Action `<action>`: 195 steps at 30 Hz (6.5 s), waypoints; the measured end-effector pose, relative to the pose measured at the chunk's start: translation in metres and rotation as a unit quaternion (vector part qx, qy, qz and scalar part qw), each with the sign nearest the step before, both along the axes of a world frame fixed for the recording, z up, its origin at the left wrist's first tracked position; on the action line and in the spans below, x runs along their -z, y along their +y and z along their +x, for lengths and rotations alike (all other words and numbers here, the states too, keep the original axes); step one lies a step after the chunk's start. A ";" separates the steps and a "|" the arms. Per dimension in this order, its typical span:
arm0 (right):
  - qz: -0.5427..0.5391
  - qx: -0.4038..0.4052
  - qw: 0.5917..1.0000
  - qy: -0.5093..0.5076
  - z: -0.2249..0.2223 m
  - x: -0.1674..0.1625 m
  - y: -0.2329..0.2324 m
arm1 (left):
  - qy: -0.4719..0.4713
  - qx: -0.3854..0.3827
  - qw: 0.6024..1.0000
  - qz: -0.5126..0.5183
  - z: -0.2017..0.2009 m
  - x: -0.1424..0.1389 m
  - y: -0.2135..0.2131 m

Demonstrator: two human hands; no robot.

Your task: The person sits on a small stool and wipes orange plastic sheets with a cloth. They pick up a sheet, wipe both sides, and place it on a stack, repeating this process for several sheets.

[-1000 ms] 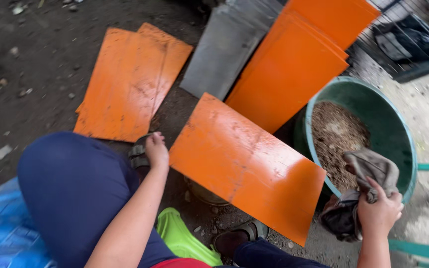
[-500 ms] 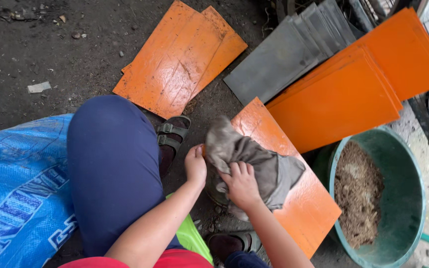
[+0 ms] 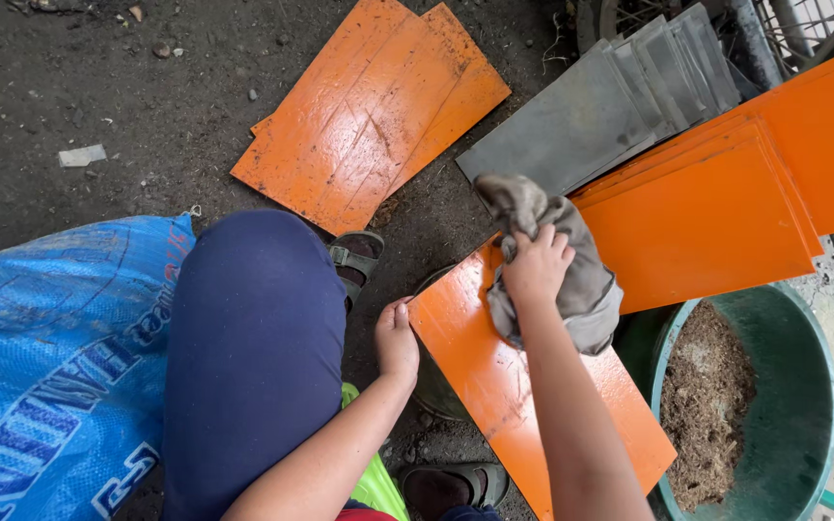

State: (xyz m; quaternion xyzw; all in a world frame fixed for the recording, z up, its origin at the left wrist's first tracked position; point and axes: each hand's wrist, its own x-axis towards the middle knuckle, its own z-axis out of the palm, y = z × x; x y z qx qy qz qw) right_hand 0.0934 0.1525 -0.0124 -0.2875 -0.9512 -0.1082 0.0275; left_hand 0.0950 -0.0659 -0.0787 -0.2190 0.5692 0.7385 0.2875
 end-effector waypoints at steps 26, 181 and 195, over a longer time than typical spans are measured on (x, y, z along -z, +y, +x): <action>-0.040 -0.066 0.995 -0.064 0.047 -0.018 -0.073 | -0.142 -0.006 0.972 0.187 -0.010 0.001 0.000; -0.439 0.304 0.431 0.727 0.470 -0.105 -0.003 | 0.391 0.388 0.830 0.090 -0.083 -0.213 0.152; -0.312 0.252 0.642 0.653 0.490 -0.172 -0.017 | 0.294 0.471 0.829 0.069 -0.101 -0.200 0.111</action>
